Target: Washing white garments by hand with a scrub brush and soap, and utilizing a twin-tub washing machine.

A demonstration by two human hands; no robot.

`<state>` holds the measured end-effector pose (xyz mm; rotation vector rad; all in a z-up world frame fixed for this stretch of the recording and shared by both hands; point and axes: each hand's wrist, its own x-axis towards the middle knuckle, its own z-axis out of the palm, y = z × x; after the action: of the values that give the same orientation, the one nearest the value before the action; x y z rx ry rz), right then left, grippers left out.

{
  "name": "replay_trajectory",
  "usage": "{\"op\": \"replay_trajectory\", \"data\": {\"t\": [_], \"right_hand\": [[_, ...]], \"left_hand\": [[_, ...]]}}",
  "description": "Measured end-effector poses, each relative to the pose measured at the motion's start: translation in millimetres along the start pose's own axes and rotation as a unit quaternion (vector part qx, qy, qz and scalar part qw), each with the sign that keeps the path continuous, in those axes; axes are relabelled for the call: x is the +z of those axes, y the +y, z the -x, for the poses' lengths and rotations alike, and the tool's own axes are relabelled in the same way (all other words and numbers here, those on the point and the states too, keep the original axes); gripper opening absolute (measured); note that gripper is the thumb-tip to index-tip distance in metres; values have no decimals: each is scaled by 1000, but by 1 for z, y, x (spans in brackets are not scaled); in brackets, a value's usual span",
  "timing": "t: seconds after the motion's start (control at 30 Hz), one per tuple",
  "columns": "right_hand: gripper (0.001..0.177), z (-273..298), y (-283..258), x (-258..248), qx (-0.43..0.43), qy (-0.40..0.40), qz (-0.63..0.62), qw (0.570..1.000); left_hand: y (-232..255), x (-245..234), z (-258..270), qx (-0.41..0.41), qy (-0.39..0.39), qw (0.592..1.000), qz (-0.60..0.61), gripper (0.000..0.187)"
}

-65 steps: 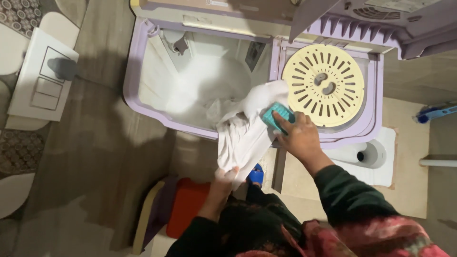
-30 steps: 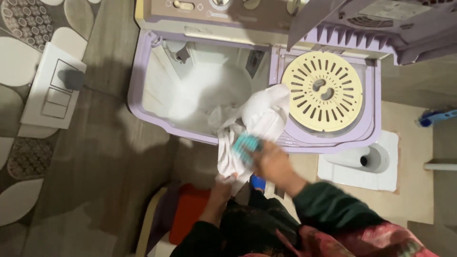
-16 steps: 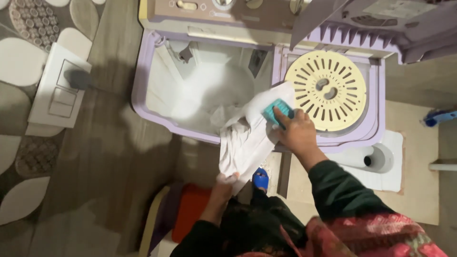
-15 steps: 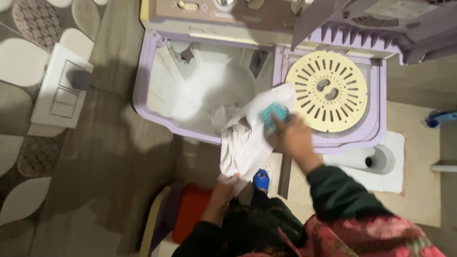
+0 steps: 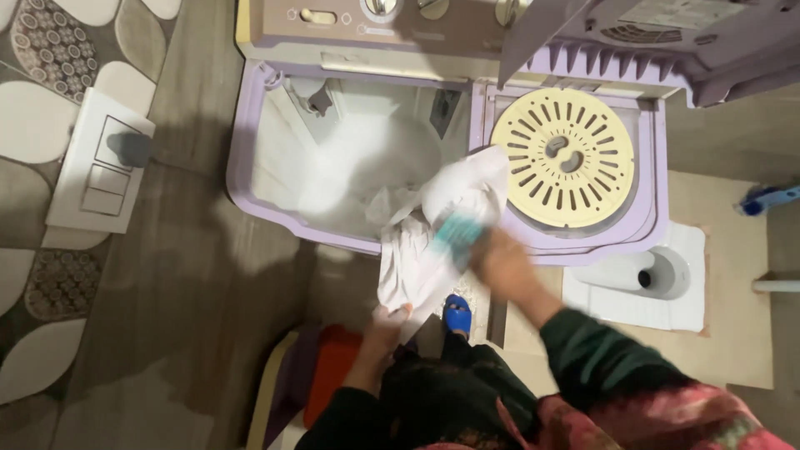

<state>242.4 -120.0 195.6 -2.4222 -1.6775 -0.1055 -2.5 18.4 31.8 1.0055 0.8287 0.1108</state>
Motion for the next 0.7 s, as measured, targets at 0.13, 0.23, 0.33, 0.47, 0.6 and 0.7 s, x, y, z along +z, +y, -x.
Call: {"op": "replay_trajectory", "data": {"t": [0.13, 0.23, 0.33, 0.47, 0.6, 0.7], "right_hand": [[50, 4, -7, -14, 126, -64, 72, 987], [64, 11, -47, -49, 113, -114, 3, 987], [69, 24, -52, -62, 102, -69, -74, 990], [67, 18, -45, -66, 110, -40, -58, 991], [67, 20, -32, -39, 95, -19, -35, 995], [66, 17, -38, -48, 146, -64, -46, 986]], "left_hand": [[-39, -40, -31, 20, -45, 999, 24, 30], [-53, -104, -65, -43, -41, 986, -155, 37], [11, -141, -49, -147, -30, 957, -250, 43], [45, -143, -34, 17, -129, 958, -254, 49], [115, -84, 0, -105, 120, 790, -593, 69], [100, -33, 31, 488, 283, 546, -619, 79]]}}
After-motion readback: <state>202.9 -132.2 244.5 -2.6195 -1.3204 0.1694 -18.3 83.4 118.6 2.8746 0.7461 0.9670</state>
